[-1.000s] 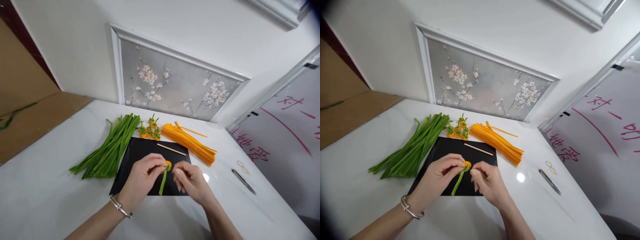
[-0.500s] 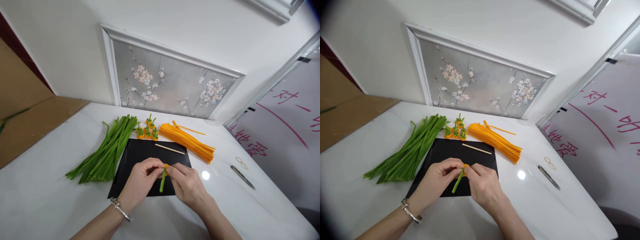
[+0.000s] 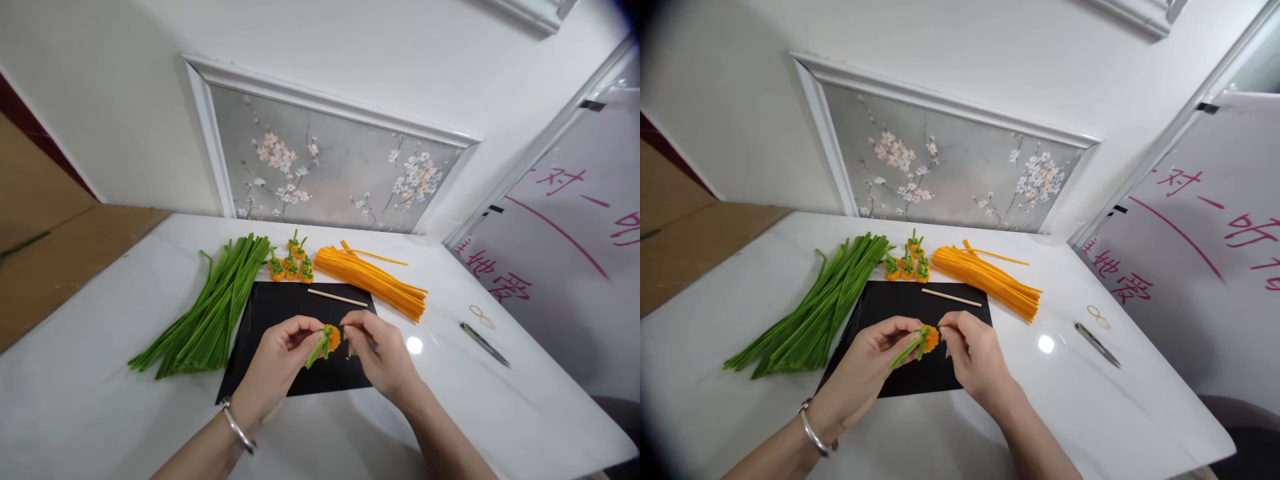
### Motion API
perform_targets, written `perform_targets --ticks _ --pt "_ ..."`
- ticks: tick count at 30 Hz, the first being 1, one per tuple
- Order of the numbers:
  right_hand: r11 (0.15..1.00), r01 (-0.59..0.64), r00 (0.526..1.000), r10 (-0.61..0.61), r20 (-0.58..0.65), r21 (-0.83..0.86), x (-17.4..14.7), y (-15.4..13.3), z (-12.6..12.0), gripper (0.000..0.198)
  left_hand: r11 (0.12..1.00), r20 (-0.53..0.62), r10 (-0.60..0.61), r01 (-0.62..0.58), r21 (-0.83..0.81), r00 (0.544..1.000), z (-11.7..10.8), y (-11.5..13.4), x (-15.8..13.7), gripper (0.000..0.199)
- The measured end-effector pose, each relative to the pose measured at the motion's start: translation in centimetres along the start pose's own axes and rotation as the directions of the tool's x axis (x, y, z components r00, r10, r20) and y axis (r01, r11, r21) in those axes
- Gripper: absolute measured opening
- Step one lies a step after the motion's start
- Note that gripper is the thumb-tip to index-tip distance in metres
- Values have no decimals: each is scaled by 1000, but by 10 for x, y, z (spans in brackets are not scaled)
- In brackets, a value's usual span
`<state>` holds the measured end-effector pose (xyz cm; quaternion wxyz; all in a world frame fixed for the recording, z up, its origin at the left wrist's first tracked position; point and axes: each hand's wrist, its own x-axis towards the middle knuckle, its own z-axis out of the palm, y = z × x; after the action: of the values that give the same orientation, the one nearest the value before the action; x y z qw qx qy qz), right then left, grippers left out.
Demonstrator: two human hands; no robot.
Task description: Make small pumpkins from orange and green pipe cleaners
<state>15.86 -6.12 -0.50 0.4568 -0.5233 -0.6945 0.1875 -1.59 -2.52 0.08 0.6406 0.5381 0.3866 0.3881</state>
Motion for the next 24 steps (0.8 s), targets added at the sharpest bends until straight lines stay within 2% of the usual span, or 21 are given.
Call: perform_targets --ticks 2,5,11,14,17,20,24 --pt "996 -63 998 64 -9 55 -2 -2 3 14 997 -23 -36 34 -67 999 2 1 0 16" --pt "993 -80 996 82 -17 85 -5 -7 9 8 988 -52 -73 65 -137 996 5 4 -1 19" --pt "997 53 997 -49 -63 64 -5 -7 15 6 956 -6 -147 141 -257 989 8 7 -2 26" --pt "998 45 999 -44 -28 37 -4 -4 10 9 982 -1 -99 98 -160 995 6 3 -1 24" --pt "999 28 1000 -28 1 19 -3 -3 7 12 999 45 32 -33 18 998 4 -2 1 15" --pt "998 67 998 -67 7 -16 -2 -3 6 12 981 67 137 -145 127 988 2 -6 2 8" --pt "991 118 993 -119 -9 -64 -3 -6 8 12 946 47 210 -215 242 977 2 -9 2 2"
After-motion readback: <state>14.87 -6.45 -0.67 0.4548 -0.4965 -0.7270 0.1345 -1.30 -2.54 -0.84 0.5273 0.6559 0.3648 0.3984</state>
